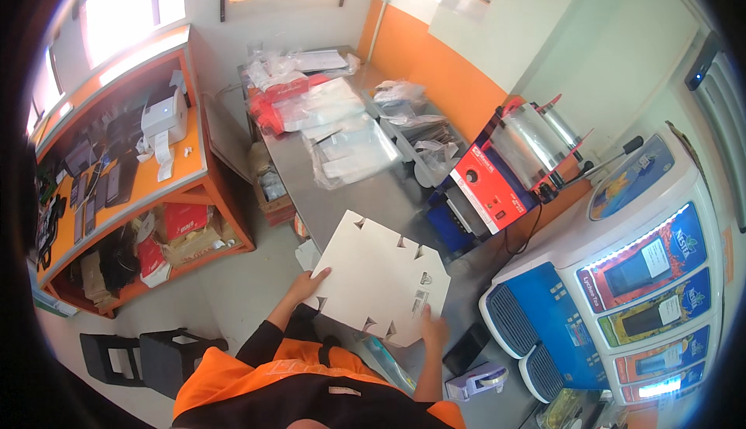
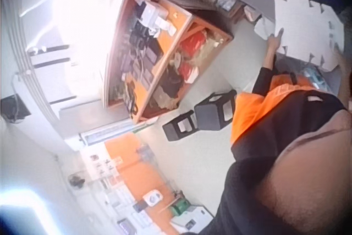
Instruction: The person sits on the floor and sorts flat-packed cardboard boxes, then moves to a counter to fold and tape them into finished boxes. The person handles multiple boxes one at a time, folding flaps and securing them with tape.
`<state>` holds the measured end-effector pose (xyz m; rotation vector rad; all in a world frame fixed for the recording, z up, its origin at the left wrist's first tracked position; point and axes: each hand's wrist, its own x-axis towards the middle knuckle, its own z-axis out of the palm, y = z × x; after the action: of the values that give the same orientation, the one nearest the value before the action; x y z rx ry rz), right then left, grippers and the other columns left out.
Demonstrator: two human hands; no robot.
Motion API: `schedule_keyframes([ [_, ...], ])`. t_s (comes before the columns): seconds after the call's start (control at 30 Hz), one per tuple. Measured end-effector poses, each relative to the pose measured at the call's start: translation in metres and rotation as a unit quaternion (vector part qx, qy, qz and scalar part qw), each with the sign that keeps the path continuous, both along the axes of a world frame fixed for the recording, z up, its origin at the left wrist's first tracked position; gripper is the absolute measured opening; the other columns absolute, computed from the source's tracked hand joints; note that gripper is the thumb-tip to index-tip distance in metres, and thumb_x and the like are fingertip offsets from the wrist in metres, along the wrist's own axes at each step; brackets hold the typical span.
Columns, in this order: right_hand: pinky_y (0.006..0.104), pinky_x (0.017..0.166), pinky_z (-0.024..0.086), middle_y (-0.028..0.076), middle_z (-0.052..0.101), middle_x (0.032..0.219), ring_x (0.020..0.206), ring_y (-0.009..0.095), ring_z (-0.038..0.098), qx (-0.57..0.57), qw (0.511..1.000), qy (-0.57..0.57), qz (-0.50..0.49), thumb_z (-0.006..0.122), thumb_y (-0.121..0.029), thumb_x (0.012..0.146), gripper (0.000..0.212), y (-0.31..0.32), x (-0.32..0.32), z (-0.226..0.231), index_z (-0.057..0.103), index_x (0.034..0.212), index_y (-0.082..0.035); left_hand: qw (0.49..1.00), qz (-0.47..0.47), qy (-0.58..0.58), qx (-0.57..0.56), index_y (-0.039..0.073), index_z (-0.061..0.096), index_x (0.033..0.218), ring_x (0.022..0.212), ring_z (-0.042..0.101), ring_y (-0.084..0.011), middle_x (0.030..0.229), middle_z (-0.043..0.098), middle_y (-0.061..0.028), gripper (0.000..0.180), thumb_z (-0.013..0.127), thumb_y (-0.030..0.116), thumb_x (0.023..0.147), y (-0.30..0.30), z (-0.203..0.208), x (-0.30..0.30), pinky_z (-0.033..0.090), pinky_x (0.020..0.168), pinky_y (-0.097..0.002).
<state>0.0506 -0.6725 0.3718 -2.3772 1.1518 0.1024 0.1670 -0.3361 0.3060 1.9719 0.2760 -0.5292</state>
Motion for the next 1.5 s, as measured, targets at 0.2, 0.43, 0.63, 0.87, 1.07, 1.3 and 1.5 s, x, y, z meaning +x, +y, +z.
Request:
schedule_keyframes([
  [0.2, 0.0463, 0.085, 0.047, 0.025, 0.064, 0.102, 0.098, 0.041, 0.061, 0.025, 0.999, 0.001, -0.020, 0.048, -0.064, 0.082, 0.074, -0.009, 0.014, 0.005, 0.061, 0.105, 0.005, 0.997, 0.044, -0.052, -0.038, -0.009, 0.057, 0.105, 0.091, 0.063, -0.0355, 0.096, 0.063, -0.0261, 0.081, 0.064, 0.065, 0.072, -0.011, 0.029, 0.012, 0.048, 0.082, -0.0395],
  [0.43, 0.0353, 0.056, 0.057, 0.025, 0.065, 0.091, 0.067, 0.031, 0.067, 0.030, 0.973, -0.226, -0.025, 0.064, -0.046, 0.082, 0.059, -0.029, 0.079, -0.065, 0.060, 0.097, 0.010, 0.923, 0.095, -0.294, 0.229, -0.004, 0.047, 0.115, 0.103, 0.053, -0.0382, 0.110, 0.052, -0.0262, 0.070, 0.071, 0.047, 0.074, -0.027, 0.028, 0.077, 0.044, 0.086, -0.0410],
  [0.63, 0.0330, 0.058, 0.058, 0.020, 0.065, 0.082, 0.068, 0.028, 0.068, 0.356, 0.909, -0.181, -0.117, 0.068, -0.045, 0.081, 0.059, 0.011, 0.061, -0.035, 0.056, 0.095, 0.011, 0.956, -0.011, -0.258, 0.136, -0.002, 0.053, 0.119, 0.101, 0.051, -0.0383, 0.106, 0.052, -0.0242, 0.059, 0.070, 0.036, 0.077, 0.008, 0.022, 0.074, 0.042, 0.088, -0.0430],
  [0.87, 0.0305, 0.053, 0.057, 0.017, 0.065, 0.075, 0.063, 0.025, 0.068, 0.429, 0.873, -0.167, -0.164, 0.069, -0.045, 0.080, 0.058, 0.053, 0.048, -0.010, 0.054, 0.091, 0.010, 0.963, -0.023, -0.250, 0.097, 0.000, 0.058, 0.116, 0.100, 0.048, -0.0358, 0.104, 0.051, -0.0225, 0.055, 0.068, 0.039, 0.079, 0.017, 0.026, 0.068, 0.039, 0.090, -0.0428],
  [1.07, 0.0291, 0.052, 0.056, 0.018, 0.065, 0.072, 0.058, 0.023, 0.067, 0.337, 0.914, -0.165, -0.158, 0.071, -0.052, 0.076, 0.065, 0.057, 0.045, -0.012, 0.053, 0.088, 0.009, 0.987, 0.012, -0.116, 0.109, 0.006, 0.054, 0.125, 0.116, 0.037, -0.0331, 0.123, 0.038, -0.0213, 0.060, 0.064, 0.046, 0.082, 0.012, 0.042, 0.069, 0.034, 0.098, -0.0414],
  [1.3, 0.0343, 0.056, 0.055, 0.021, 0.067, 0.078, 0.061, 0.026, 0.068, 0.391, 0.903, -0.122, -0.130, 0.055, -0.065, 0.080, 0.073, 0.059, 0.041, -0.015, 0.058, 0.085, 0.008, 0.988, 0.043, 0.030, -0.147, 0.009, 0.040, 0.137, 0.128, 0.031, -0.0294, 0.138, 0.030, -0.0173, 0.067, 0.065, 0.039, 0.082, 0.032, 0.036, 0.067, 0.031, 0.102, -0.0446],
  [1.5, 0.0326, 0.066, 0.055, 0.019, 0.069, 0.084, 0.070, 0.026, 0.069, 0.487, 0.858, -0.102, -0.130, 0.048, -0.060, 0.087, 0.067, 0.064, 0.037, -0.008, 0.060, 0.092, 0.006, 0.948, 0.153, 0.074, -0.271, 0.005, 0.024, 0.144, 0.133, 0.028, -0.0296, 0.141, 0.032, -0.0186, 0.081, 0.066, 0.035, 0.081, 0.020, 0.068, 0.054, 0.031, 0.102, -0.0478],
])
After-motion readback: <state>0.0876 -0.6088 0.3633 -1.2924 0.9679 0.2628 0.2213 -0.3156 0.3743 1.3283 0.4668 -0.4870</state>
